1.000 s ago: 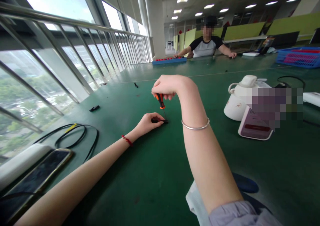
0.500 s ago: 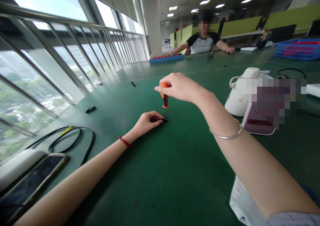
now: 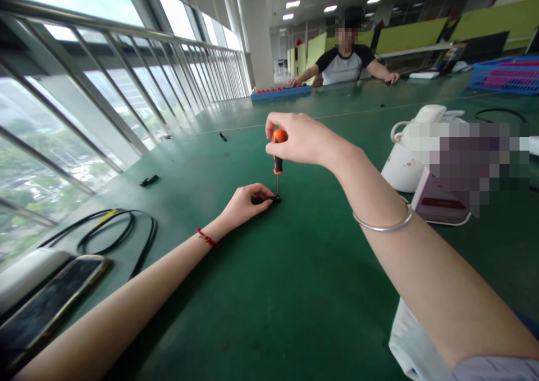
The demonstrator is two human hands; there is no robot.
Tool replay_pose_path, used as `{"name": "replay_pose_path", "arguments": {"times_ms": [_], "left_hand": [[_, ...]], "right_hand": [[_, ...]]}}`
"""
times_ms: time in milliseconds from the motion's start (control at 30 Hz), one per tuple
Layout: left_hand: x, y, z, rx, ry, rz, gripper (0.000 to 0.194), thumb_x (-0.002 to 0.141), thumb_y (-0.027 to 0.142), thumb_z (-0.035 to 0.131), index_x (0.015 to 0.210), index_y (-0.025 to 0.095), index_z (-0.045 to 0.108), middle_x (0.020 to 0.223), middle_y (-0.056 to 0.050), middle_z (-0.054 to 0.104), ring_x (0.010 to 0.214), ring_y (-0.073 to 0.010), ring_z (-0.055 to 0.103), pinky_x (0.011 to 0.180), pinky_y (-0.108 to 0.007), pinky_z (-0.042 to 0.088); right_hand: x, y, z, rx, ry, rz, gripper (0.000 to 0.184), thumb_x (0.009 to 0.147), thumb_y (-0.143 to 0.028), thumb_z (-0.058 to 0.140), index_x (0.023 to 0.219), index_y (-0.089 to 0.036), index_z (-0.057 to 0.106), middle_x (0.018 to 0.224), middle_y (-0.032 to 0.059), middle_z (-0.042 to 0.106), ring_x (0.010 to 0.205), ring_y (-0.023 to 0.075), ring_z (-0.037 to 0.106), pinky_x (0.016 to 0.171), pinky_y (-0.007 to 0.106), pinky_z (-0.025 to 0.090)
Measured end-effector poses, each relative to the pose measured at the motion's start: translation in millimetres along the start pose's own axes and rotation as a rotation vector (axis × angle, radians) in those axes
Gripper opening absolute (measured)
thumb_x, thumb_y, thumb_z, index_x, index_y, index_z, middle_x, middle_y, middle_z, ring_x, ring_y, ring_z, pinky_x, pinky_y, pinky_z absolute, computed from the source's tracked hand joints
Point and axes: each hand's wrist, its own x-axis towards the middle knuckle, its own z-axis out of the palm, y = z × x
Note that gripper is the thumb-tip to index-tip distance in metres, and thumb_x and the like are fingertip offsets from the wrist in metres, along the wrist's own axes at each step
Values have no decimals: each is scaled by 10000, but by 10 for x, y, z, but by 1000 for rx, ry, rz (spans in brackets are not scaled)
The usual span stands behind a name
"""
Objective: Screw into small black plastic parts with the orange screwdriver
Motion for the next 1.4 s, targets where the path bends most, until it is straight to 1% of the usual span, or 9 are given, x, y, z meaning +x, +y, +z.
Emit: {"name": "replay_pose_path", "arguments": {"times_ms": [167, 367, 533, 700, 867, 1000, 1167, 1300, 1400], "left_hand": [[5, -23, 9, -7, 3, -3, 138, 753, 154, 582, 858, 151, 671, 834, -20, 694, 764, -131, 631, 726, -235, 500], [8, -37, 24, -22, 4, -2, 150, 747, 147, 587, 872, 157, 669, 858, -18, 689, 773, -129, 629, 747, -241, 509], [8, -16, 11, -17, 5, -2, 142, 806, 225, 583, 875, 152, 683, 874, -34, 685, 778, -131, 622, 755, -244, 506], [15, -22, 7, 0, 2, -2, 137, 819, 228, 584, 865, 156, 691, 877, -35, 679, 777, -132, 619, 749, -245, 502], [14, -21, 14, -13, 1, -9, 126, 804, 198, 593, 867, 151, 692, 882, -36, 678, 775, -128, 618, 751, -242, 502], [10, -35, 23, -10, 2, -5, 150, 763, 151, 610, 892, 150, 686, 887, -32, 673, 781, -128, 620, 748, -241, 507], [8, -53, 23, 53, 6, 25, 146, 770, 171, 599, 873, 164, 702, 872, -31, 649, 763, -131, 606, 723, -249, 504], [11, -49, 13, 80, -1, 28, 143, 781, 184, 596, 869, 169, 708, 867, -30, 643, 752, -132, 596, 721, -253, 501], [10, -46, 9, 83, 1, 37, 142, 783, 188, 597, 869, 169, 708, 869, -31, 644, 756, -133, 597, 727, -252, 498]], "right_hand": [[5, -7, 8, 18, -66, 26, 281, 800, -457, 554, 776, -197, 655, 595, -20, 551, 520, 101, 427, 545, 255, 272], [3, -15, -15, -15, -75, 8, 222, 727, -266, 601, 940, -210, 631, 683, -28, 599, 549, 101, 452, 558, 244, 288], [-7, -26, -31, 36, -159, 26, 271, 823, -416, 509, 727, -200, 640, 582, -21, 559, 484, 94, 385, 529, 263, 263], [-10, -24, -39, 4, -93, 21, 140, 729, -267, 619, 862, -225, 640, 662, -30, 592, 533, 102, 443, 548, 255, 277], [-11, -3, -31, -14, -109, 42, 230, 807, -375, 543, 691, -196, 628, 547, -22, 515, 471, 94, 384, 520, 266, 253], [-9, 10, -15, -3, -75, -13, 152, 696, -279, 661, 832, -220, 627, 627, -37, 569, 510, 96, 437, 529, 250, 271], [-8, -4, -24, -6, -81, 33, 256, 813, -403, 543, 706, -189, 632, 539, -23, 491, 498, 99, 407, 533, 267, 263], [-10, -24, -36, -36, -79, 27, 163, 719, -304, 628, 851, -209, 638, 660, -28, 574, 549, 103, 456, 550, 255, 291], [-20, -45, -36, -63, -96, 45, 195, 717, -386, 626, 801, -210, 635, 632, -25, 564, 539, 108, 452, 544, 258, 292]]}}
